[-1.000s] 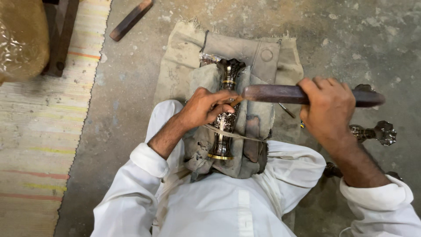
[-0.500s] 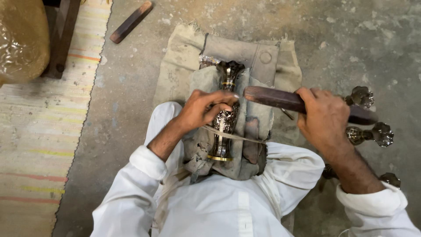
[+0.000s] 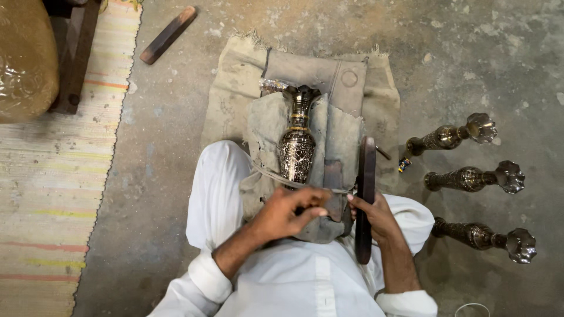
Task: The person sits on the floor holding a chisel against an ornate brass vase and strikes the chisel with a wooden mallet to engrave decorative patterns into the metal, repositioning the chisel repeatedly across the vase surface.
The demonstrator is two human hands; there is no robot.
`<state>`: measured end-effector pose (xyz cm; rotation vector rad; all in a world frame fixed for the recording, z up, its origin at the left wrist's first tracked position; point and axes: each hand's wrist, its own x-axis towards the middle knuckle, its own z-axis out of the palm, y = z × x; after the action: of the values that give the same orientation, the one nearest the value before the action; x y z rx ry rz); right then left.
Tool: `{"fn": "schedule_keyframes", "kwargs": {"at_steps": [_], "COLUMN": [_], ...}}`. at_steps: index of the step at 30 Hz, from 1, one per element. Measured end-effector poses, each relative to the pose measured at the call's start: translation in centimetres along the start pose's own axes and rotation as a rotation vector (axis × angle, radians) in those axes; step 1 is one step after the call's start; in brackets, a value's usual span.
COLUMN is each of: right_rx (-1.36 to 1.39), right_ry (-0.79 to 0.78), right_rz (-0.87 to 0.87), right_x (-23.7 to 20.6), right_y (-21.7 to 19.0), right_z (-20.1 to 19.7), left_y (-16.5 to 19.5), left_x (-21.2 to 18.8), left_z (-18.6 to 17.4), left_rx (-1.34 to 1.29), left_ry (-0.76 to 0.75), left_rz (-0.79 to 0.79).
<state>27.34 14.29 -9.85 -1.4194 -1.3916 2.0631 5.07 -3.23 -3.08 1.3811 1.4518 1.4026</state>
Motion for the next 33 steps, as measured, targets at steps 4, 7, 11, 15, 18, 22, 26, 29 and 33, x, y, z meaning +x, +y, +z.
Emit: {"fn": "schedule_keyframes", "kwargs": {"at_steps": [4,7,11,15,18,22,26,29,33], "right_rx": [0.209,0.086,-0.020,-0.097,-0.158,-0.413,-0.519,-0.771,-1.117], "right_ry": [0.062,-0.040,-0.132,-0.253,-0.283,-0.174,0.084,0.244,0.286], "right_rz": [0.114,0.038,0.034,-0.066,-0.117,-0.337,-0.582,-0.761,-0.825], "right_x": [-1.0,-0.8,-0.5,-0.4,0.0,1.0,1.4,0.4,-0.6], "right_y": [-0.2,-0.6,-1.2,-2.1,-3.0,-3.9,-6.0,-9.5,-14.2], "right_z": [-0.2,-0.6,-0.7,-0.8,-1.3,-1.7,-0.9,-0.7,0.1], "left_y": [-0.4,-0.2,0.7,1.6,1.8,1.5,1.1,1.0,1.1], "left_x": [2.1,3.9,7.0,10.2,11.5,11.9,11.7,11.7,11.7], "left_z": [-3.0,-6.4,-8.8,-8.8,-8.6,-8.4,-8.2,-8.1,-8.1], "left_rx": [-0.316,-0.158,0.145,0.188,0.313,0.428,0.488,0.501,0.518], "left_ry": [0.160,0.192,0.109,-0.060,-0.198,-0.191,-0.181,-0.178,-0.178], "left_rz": [-0.177,-0.156,-0.098,0.079,0.028,0.114,0.132,0.125,0.133]}}
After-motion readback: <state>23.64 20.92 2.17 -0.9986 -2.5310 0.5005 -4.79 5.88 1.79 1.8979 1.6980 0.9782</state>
